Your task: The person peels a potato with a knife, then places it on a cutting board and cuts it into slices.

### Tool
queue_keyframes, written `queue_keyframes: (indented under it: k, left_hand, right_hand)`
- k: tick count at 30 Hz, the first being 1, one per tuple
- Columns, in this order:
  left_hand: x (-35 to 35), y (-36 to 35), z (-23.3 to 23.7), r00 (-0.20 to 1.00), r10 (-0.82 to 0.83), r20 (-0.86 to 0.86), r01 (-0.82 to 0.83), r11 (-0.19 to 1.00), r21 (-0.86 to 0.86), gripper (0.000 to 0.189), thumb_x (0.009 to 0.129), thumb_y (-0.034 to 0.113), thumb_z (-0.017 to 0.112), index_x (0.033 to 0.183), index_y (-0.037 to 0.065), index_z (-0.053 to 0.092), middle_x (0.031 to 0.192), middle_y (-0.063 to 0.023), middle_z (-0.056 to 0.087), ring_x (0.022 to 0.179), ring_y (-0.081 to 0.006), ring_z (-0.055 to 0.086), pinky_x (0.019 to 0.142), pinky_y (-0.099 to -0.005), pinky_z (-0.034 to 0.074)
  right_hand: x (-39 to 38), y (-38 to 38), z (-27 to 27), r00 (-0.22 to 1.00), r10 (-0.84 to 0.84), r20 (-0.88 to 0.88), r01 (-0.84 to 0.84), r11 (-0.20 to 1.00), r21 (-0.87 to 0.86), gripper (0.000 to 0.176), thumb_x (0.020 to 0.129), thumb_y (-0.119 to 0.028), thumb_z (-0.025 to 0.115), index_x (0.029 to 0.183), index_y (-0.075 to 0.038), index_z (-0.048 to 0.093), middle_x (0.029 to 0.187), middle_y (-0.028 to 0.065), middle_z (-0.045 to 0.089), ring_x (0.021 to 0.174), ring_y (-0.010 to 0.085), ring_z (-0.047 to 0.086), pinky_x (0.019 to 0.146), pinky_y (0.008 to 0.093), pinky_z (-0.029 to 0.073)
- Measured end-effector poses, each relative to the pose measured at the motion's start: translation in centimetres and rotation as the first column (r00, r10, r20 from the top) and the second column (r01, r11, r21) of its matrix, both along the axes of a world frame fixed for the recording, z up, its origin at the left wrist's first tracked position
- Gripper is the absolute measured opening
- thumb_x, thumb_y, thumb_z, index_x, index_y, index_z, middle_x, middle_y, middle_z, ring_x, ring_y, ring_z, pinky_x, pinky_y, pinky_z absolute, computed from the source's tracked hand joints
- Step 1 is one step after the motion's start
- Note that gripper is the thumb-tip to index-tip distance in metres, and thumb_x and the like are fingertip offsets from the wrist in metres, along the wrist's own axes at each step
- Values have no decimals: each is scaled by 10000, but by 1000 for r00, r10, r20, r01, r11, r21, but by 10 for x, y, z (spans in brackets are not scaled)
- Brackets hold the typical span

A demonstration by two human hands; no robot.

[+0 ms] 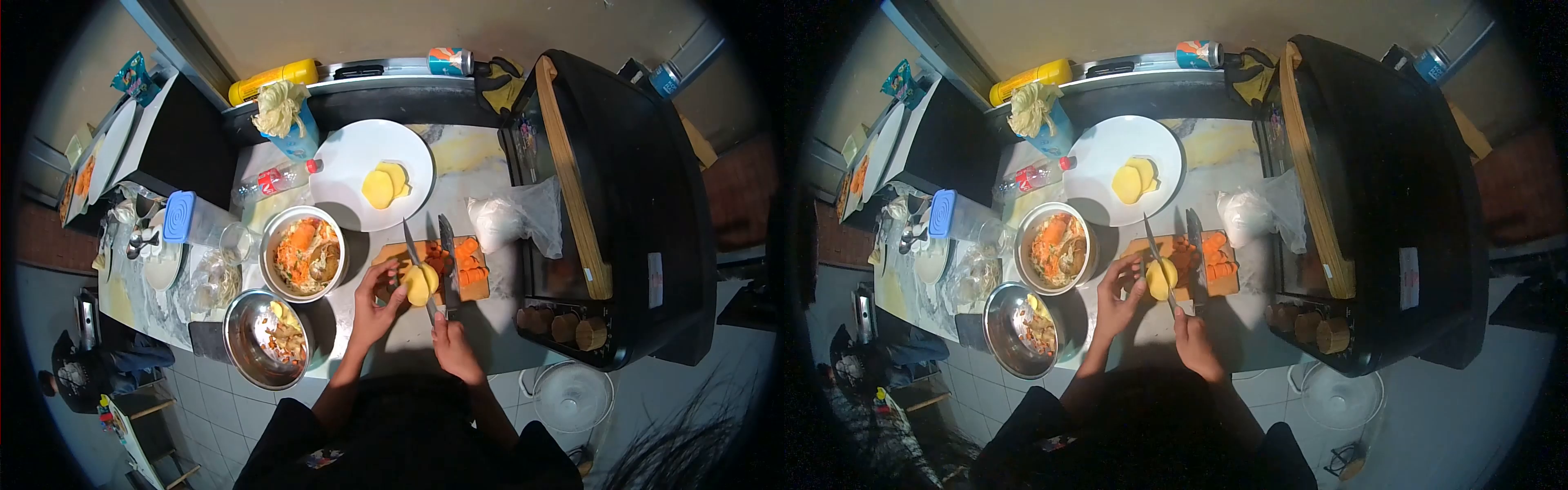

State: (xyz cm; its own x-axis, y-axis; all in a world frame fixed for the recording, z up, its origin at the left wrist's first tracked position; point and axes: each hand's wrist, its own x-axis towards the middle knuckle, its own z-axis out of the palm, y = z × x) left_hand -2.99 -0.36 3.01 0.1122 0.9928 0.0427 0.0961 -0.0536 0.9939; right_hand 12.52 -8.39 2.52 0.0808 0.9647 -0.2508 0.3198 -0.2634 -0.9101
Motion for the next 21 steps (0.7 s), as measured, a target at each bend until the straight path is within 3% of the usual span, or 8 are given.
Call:
queue_keyframes:
  k: [2,3,5,8,12,15,17,21]
  left_hand:
    - [-4,3,4,986,-110,128,118,991,-56,452,903,118,610,1298,-18,440,1182,-78,549,1066,-140,513,883,-273,443]
    - [-4,4,11,986,-108,127,116,992,-53,452,903,118,610,1298,-18,440,1182,-78,549,1066,-140,513,883,-273,443]
    - [-4,5,26,902,-243,356,304,945,-125,431,922,131,587,1299,-16,438,1173,-76,545,1068,-125,503,886,-260,431]
    - [-1,8,28,890,-243,386,321,935,-150,431,924,142,588,1296,-10,431,1132,-55,560,1025,-99,519,850,-245,443]
    - [1,11,49,847,-299,439,389,912,-131,396,888,91,633,1234,-2,465,1074,-32,578,978,-84,538,836,-237,448]
    - [6,10,64,858,-274,434,365,921,-139,391,856,55,664,1198,2,480,1061,-27,577,976,-86,540,835,-235,453]
    - [6,10,70,866,-272,419,358,923,-142,400,851,49,668,1200,3,478,1062,-27,576,976,-89,543,836,-234,456]
    - [7,5,83,880,-261,398,333,935,-121,431,849,44,669,1222,9,457,1070,-32,576,993,-95,546,860,-233,453]
  right_hand:
    - [8,-2,7,953,0,-304,-63,978,-198,526,997,-458,332,640,-73,368,484,-13,327,349,89,318,342,274,267]
    - [10,2,25,953,3,-304,-66,978,-196,526,997,-458,332,640,-73,368,484,-13,327,349,89,318,342,274,267]
    - [13,7,56,847,-176,-501,-138,839,-527,505,992,-478,325,687,-79,371,481,-16,313,327,76,275,313,237,223]
    - [18,6,63,820,-83,-566,-237,851,-468,503,987,-488,325,708,-76,406,497,-20,333,350,90,299,328,235,240]
    - [17,6,80,802,-125,-584,-219,849,-482,500,988,-490,315,729,-76,423,497,-17,340,352,93,303,332,231,237]
    - [20,0,72,782,-138,-608,-220,852,-476,430,998,-412,365,780,-47,434,534,16,403,394,114,378,377,258,308]
    - [21,-12,46,906,39,-421,-168,947,-273,313,989,-291,444,861,-6,442,623,54,494,484,157,469,478,290,386]
    - [21,-10,49,860,-64,-506,-146,920,-364,231,953,-172,521,961,36,421,733,83,558,604,209,531,605,319,428]
